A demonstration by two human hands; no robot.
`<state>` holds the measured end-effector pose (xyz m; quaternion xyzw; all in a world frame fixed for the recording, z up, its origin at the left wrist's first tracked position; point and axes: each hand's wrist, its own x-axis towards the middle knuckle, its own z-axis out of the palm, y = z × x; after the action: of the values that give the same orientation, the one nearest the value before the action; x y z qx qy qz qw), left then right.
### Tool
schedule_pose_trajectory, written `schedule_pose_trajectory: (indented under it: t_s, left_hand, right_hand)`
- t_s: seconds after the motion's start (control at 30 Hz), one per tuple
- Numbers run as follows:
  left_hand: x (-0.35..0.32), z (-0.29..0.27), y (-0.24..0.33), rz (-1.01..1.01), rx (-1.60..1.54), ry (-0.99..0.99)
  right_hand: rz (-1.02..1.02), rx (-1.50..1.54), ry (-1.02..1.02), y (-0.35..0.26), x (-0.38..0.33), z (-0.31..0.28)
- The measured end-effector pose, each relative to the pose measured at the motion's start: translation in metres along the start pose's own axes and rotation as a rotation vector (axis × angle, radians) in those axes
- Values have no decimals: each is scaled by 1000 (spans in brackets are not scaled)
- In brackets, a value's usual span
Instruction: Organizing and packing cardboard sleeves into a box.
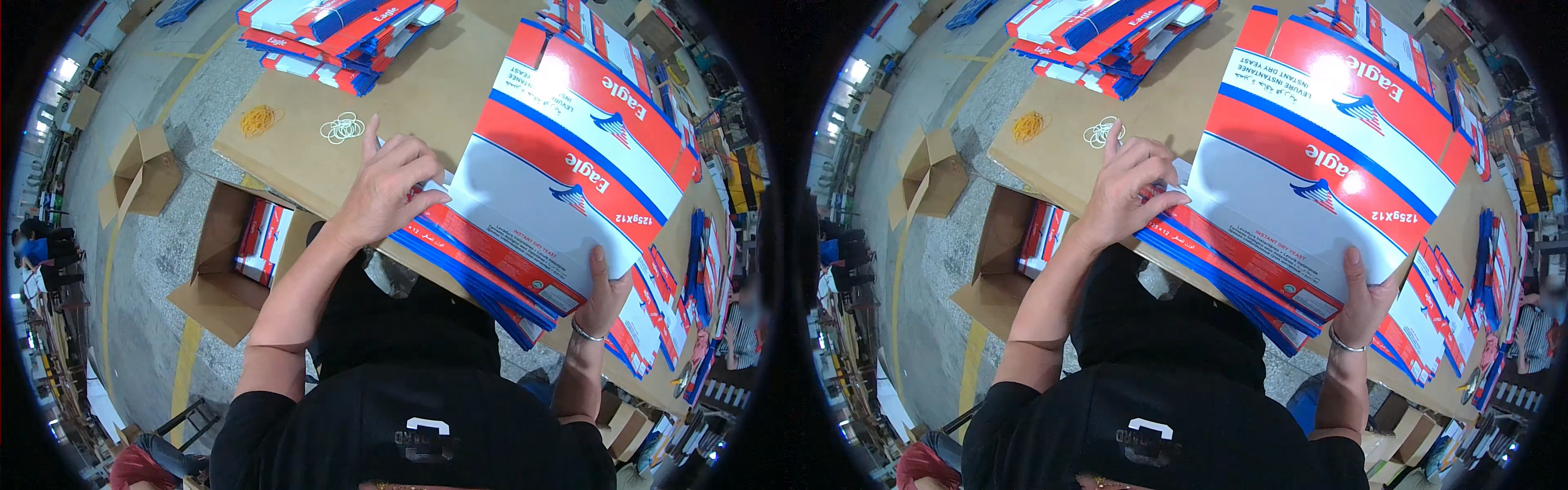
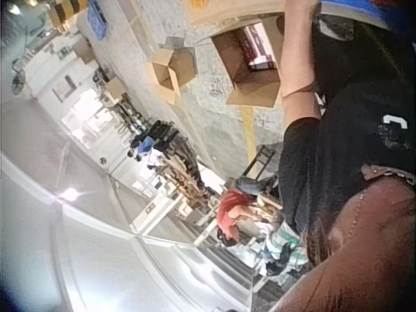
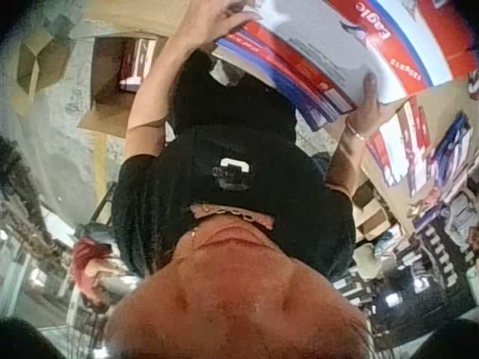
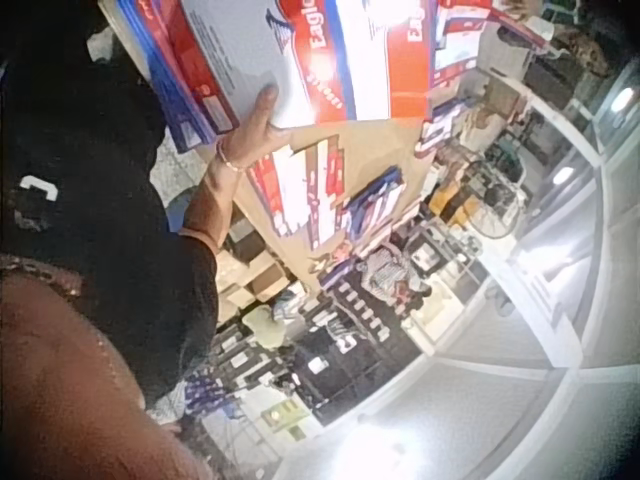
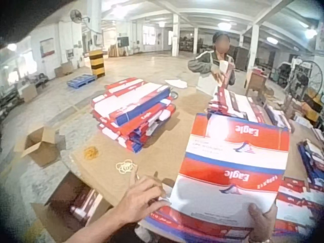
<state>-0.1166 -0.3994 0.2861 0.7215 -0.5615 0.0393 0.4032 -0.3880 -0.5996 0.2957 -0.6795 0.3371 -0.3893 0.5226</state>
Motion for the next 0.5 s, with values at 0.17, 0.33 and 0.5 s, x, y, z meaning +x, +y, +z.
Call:
schedule_pose_trajectory:
  t_s: [0.17,0.33,0.5]
  left_hand:
    - [2,0,6,17,106,3]
    - [7,-6,6,110,100,-20]
    - [9,-8,9,143,107,-30]
  right_hand:
    - [-116,-70,25,1,-5,2]
    - [-108,3,-15,-8,-12,3]
    - [-172,-70,-13,-6,-18,1]
